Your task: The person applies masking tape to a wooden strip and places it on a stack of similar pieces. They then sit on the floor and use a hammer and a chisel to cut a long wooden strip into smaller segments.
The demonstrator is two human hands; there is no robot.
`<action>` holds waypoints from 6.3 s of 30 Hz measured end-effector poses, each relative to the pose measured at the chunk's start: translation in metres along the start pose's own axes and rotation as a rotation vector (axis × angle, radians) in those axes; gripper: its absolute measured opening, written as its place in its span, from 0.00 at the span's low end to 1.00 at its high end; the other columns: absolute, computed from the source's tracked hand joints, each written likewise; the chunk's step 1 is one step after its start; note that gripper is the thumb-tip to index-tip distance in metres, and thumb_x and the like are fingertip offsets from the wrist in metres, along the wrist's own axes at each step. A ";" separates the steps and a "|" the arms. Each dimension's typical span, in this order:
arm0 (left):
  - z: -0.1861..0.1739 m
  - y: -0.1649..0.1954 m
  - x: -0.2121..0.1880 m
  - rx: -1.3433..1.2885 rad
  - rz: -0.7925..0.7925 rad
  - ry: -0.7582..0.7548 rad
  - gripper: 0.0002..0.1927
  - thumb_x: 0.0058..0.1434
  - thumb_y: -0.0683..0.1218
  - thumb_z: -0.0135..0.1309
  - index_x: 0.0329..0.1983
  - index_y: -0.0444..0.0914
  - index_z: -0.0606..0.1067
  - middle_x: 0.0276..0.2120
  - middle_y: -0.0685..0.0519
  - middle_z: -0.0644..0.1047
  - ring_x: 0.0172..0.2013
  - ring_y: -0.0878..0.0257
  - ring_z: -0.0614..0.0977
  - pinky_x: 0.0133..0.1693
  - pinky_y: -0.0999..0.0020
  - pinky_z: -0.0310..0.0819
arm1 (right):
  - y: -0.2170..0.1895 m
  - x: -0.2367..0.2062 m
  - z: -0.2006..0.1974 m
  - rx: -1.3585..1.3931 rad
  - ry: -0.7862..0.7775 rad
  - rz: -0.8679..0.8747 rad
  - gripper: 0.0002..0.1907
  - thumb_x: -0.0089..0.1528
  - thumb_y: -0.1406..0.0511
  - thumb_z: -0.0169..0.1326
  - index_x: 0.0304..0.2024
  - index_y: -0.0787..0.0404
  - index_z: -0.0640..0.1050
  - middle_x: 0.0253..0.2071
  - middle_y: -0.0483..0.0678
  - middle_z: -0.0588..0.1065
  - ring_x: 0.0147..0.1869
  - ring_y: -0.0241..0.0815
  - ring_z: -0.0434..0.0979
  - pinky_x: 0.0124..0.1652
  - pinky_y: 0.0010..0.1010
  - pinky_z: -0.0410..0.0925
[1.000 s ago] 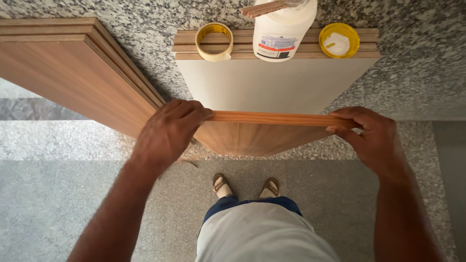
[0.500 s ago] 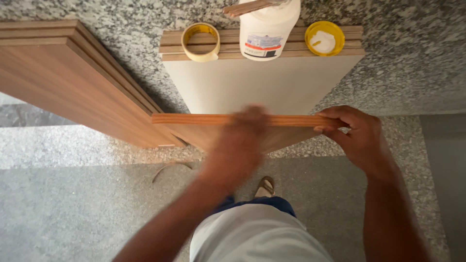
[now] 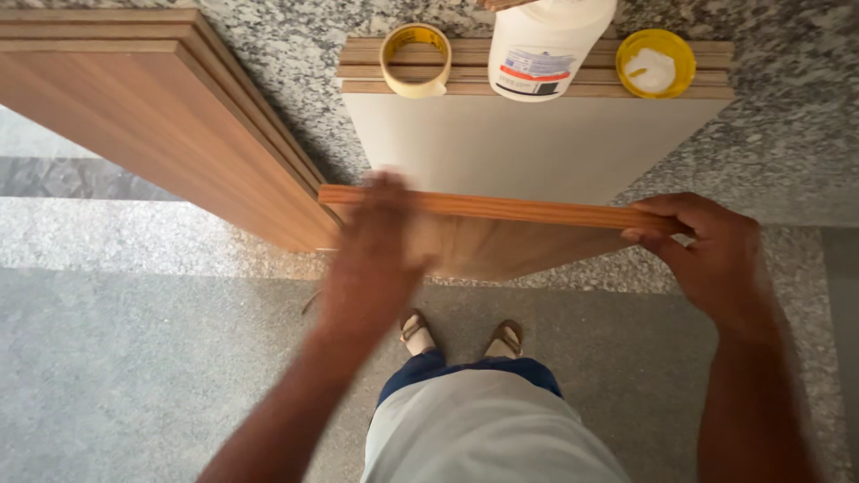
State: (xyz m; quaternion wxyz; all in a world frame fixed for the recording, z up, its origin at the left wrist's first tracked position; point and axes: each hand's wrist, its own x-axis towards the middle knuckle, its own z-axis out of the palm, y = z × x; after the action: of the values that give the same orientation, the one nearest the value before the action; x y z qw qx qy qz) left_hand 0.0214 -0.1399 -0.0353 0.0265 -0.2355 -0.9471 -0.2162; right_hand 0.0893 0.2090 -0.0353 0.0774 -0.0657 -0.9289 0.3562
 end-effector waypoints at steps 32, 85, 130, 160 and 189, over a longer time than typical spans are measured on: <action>0.045 0.092 0.008 -0.182 0.274 -0.098 0.47 0.54 0.58 0.63 0.72 0.34 0.59 0.72 0.41 0.61 0.74 0.48 0.58 0.72 0.52 0.47 | 0.004 -0.013 0.002 0.110 0.014 -0.033 0.16 0.59 0.68 0.66 0.49 0.66 0.80 0.46 0.51 0.81 0.49 0.39 0.83 0.49 0.31 0.76; -0.013 -0.035 -0.020 0.170 0.069 0.092 0.39 0.63 0.57 0.57 0.71 0.31 0.64 0.70 0.37 0.65 0.73 0.44 0.60 0.71 0.47 0.51 | -0.051 -0.046 0.022 -0.621 0.090 -0.056 0.52 0.57 0.51 0.65 0.71 0.71 0.55 0.73 0.66 0.56 0.78 0.64 0.49 0.68 0.68 0.40; -0.091 -0.095 0.034 0.098 0.162 -0.103 0.13 0.58 0.48 0.63 0.46 0.40 0.82 0.44 0.51 0.83 0.49 0.54 0.82 0.51 0.55 0.76 | -0.018 0.005 -0.030 -0.630 -0.198 -0.062 0.21 0.64 0.53 0.56 0.52 0.58 0.82 0.50 0.49 0.82 0.48 0.48 0.83 0.47 0.41 0.74; 0.012 0.022 -0.009 -0.164 0.225 -0.045 0.45 0.50 0.47 0.68 0.70 0.32 0.62 0.69 0.38 0.64 0.71 0.46 0.60 0.70 0.53 0.51 | -0.103 0.000 0.059 -0.559 -0.063 -0.311 0.44 0.50 0.52 0.67 0.65 0.63 0.71 0.57 0.54 0.75 0.64 0.55 0.70 0.62 0.50 0.62; -0.039 -0.063 -0.023 0.137 0.106 0.039 0.32 0.60 0.42 0.52 0.69 0.32 0.65 0.69 0.42 0.66 0.71 0.52 0.62 0.72 0.48 0.48 | -0.154 0.036 0.100 -0.451 -0.154 -0.465 0.42 0.60 0.42 0.55 0.67 0.62 0.68 0.54 0.60 0.77 0.57 0.58 0.77 0.55 0.49 0.68</action>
State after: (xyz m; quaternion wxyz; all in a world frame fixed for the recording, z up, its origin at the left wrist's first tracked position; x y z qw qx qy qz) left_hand 0.0114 -0.2163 -0.0286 0.0723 -0.2789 -0.9452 -0.1537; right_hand 0.0245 0.0368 -0.0018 0.0698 0.1597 -0.9776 0.1182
